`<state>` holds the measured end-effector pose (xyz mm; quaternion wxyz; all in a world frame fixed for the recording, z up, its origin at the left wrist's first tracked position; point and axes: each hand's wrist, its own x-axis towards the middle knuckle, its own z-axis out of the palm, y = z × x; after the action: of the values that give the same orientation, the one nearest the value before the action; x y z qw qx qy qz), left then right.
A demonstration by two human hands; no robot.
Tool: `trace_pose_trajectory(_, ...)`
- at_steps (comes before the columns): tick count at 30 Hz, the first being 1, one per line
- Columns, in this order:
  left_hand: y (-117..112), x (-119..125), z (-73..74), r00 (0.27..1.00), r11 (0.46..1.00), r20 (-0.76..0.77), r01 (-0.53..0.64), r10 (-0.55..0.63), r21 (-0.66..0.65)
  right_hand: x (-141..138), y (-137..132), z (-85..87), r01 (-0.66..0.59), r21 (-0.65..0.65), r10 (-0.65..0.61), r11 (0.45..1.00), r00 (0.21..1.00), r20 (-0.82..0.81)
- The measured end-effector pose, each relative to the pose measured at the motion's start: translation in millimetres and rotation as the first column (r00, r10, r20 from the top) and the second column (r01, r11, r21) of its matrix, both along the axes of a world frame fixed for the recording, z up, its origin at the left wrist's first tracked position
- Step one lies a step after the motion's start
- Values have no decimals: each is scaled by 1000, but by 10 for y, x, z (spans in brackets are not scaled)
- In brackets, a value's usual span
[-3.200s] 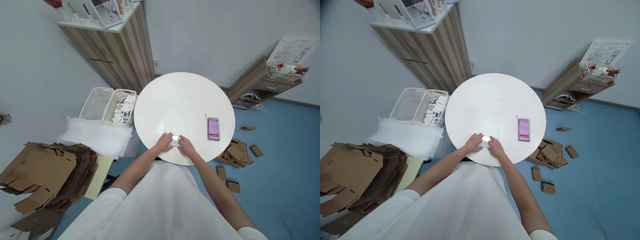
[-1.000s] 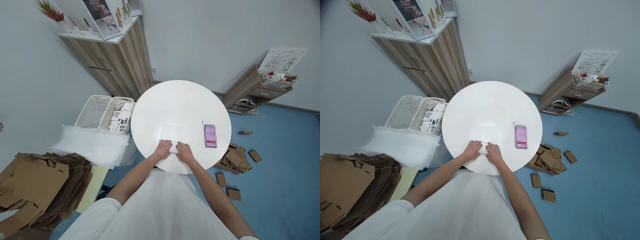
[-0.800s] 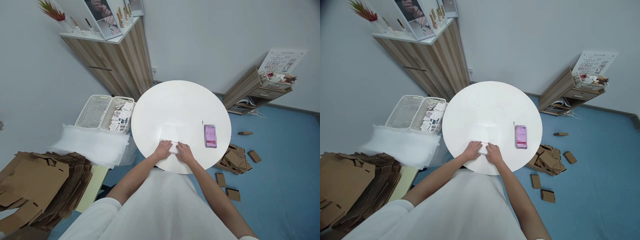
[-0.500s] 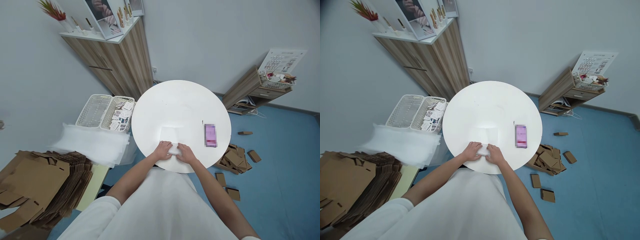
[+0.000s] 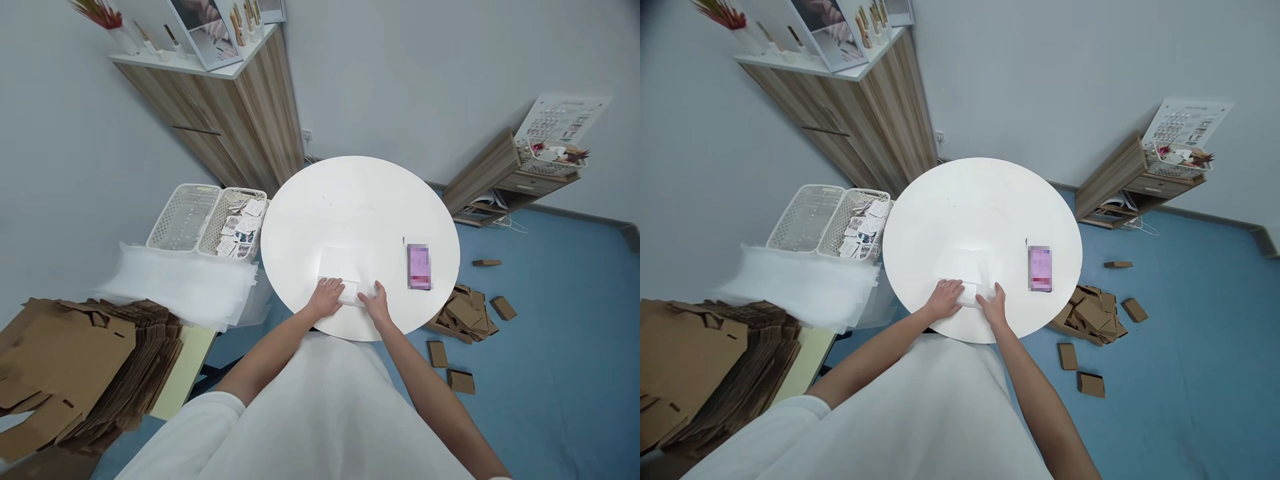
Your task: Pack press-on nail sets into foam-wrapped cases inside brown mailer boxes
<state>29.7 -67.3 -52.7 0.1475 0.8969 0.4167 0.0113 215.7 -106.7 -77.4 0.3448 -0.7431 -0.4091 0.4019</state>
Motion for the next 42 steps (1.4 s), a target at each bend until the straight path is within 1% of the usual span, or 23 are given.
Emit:
trace_pose_trajectory(2,-1,3,-6,1000,1000,-7,-1,1,-6,21,86,61,65,-89,-73,994,993,-89)
trace_pose_trajectory(3,-5,4,-9,1000,1000,-10,-3,3,-6,39,126,103,68,-143,-85,987,989,-117)
trace_pose_trajectory(5,-20,5,-17,1000,1000,-16,-12,12,-5,81,185,191,8,-224,-47,975,985,-168)
trace_pose_trajectory(6,-28,6,-22,1000,1000,-17,-17,17,-6,103,202,228,-31,-240,-15,970,982,-190)
trace_pose_trajectory(8,-39,11,-31,999,999,-20,-31,31,-14,135,215,276,-81,-234,29,969,976,-215)
trace_pose_trajectory(11,-32,26,-36,999,999,-15,-46,45,-26,134,231,287,-74,-223,26,972,977,-213)
trace_pose_trajectory(16,-4,71,-35,996,995,0,-94,94,-34,-12,334,273,-81,-204,33,976,973,-229)
trace_pose_trajectory(19,-32,74,-42,992,991,0,-128,128,-50,-113,389,289,-144,-189,93,971,963,-255)
trace_pose_trajectory(22,-93,58,-26,988,985,10,-153,154,-74,-156,407,293,-216,-182,165,959,951,-260)
trace_pose_trajectory(26,-175,89,71,974,976,88,-202,209,-78,-136,415,256,-291,-184,248,939,942,-228)
trace_pose_trajectory(27,-188,110,102,975,980,111,-184,191,-71,-126,422,244,-311,-183,270,933,938,-217)
trace_pose_trajectory(29,-202,159,154,987,995,133,-88,95,-52,-103,445,227,-349,-179,315,920,929,-195)
trace_pose_trajectory(31,-197,194,176,993,999,112,25,-20,-40,-74,472,221,-398,-177,373,900,914,-162)
trace_pose_trajectory(32,-188,201,175,994,998,89,59,-56,-38,-57,484,222,-421,-177,400,890,906,-142)
trace_pose_trajectory(34,-162,188,156,996,996,39,79,-78,-40,-23,491,228,-448,-178,439,876,894,-89)
trace_pose_trajectory(35,-148,170,142,997,996,20,78,-77,-41,-9,484,232,-466,-171,468,868,883,-30)
trace_pose_trajectory(36,-137,145,129,997,996,9,77,-77,-42,0,468,234,-496,-158,508,854,860,50)
trace_pose_trajectory(37,-130,116,117,997,996,5,77,-77,-42,3,444,234,-542,-143,559,828,816,143)
trace_pose_trajectory(39,-137,54,95,997,996,16,79,-79,-47,-13,384,229,-648,-141,653,749,685,323)
trace_pose_trajectory(40,-152,23,82,997,996,29,71,-70,-53,-30,353,225,-681,-155,679,716,627,383)
trace_pose_trajectory(41,-174,-6,63,998,997,44,43,-41,-61,-51,326,222,-691,-174,689,701,596,412)
trace_pose_trajectory(42,-203,-33,38,998,997,59,-20,24,-70,-73,305,220,-686,-193,689,701,583,431)
